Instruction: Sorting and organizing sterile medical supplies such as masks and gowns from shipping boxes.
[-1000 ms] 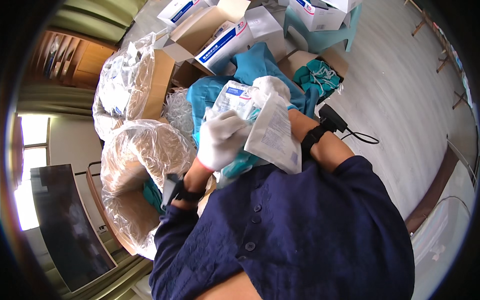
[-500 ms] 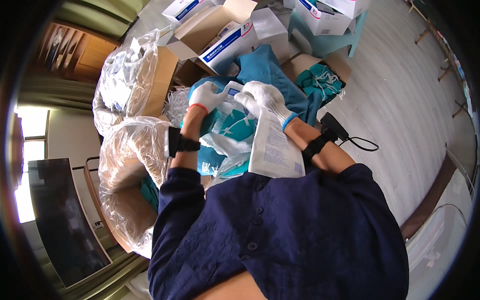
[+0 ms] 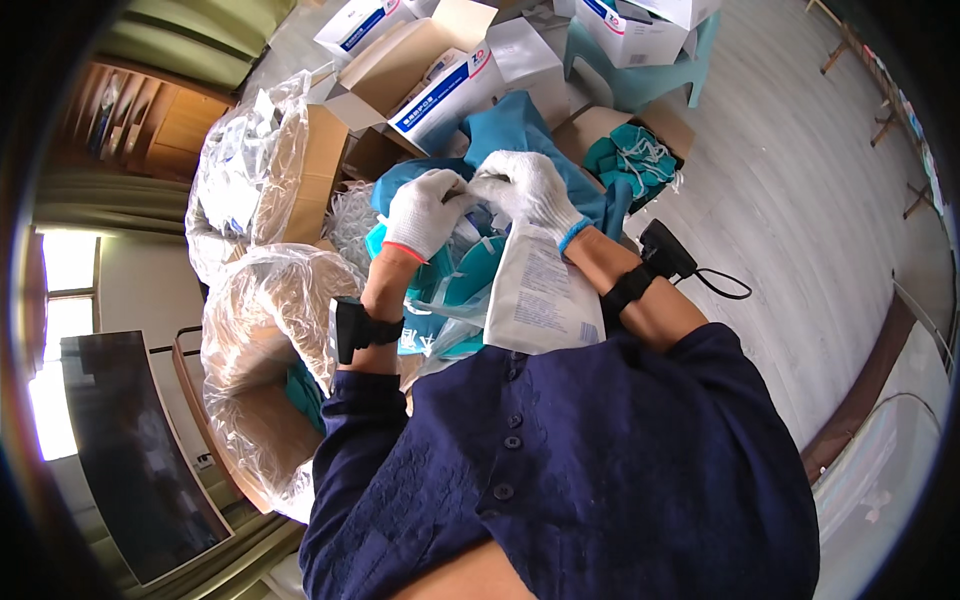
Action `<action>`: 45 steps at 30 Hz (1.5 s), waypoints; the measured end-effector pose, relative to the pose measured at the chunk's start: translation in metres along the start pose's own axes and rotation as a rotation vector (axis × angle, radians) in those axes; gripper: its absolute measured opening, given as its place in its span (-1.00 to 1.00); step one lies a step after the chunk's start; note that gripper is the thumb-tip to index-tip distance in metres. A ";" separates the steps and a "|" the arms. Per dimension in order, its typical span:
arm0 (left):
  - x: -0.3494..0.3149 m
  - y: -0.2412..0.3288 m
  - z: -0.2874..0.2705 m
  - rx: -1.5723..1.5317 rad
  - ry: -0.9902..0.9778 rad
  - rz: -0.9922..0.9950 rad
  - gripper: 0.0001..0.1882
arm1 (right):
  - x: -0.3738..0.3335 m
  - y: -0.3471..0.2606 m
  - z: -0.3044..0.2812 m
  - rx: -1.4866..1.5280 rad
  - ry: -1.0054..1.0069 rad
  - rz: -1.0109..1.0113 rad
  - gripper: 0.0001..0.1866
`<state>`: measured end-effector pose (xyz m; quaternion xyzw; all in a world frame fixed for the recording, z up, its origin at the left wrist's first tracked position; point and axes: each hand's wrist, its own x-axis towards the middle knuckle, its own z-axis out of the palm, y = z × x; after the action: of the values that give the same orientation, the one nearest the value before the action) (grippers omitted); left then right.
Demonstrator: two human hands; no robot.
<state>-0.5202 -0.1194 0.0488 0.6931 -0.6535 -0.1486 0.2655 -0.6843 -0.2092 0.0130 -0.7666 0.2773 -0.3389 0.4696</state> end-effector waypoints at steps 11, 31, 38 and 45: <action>-0.021 0.043 0.020 0.156 0.131 0.573 -0.88 | 0.003 0.019 0.013 -0.259 0.056 0.301 -0.82; -0.014 -0.048 -0.059 -1.121 0.548 -0.622 -0.74 | 0.006 0.011 -0.081 0.305 -0.108 0.390 -0.91; -0.012 -0.140 0.017 -0.922 0.362 -0.906 -0.67 | 0.009 0.025 -0.127 0.304 0.047 0.243 -0.87; -0.002 -0.015 0.031 0.299 0.015 -0.073 -0.22 | 0.011 0.055 -0.136 0.889 -0.081 0.233 -0.85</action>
<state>-0.5246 -0.1231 0.0147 0.7492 -0.6408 -0.0538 0.1586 -0.7898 -0.3121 0.0108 -0.4672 0.1710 -0.3396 0.7982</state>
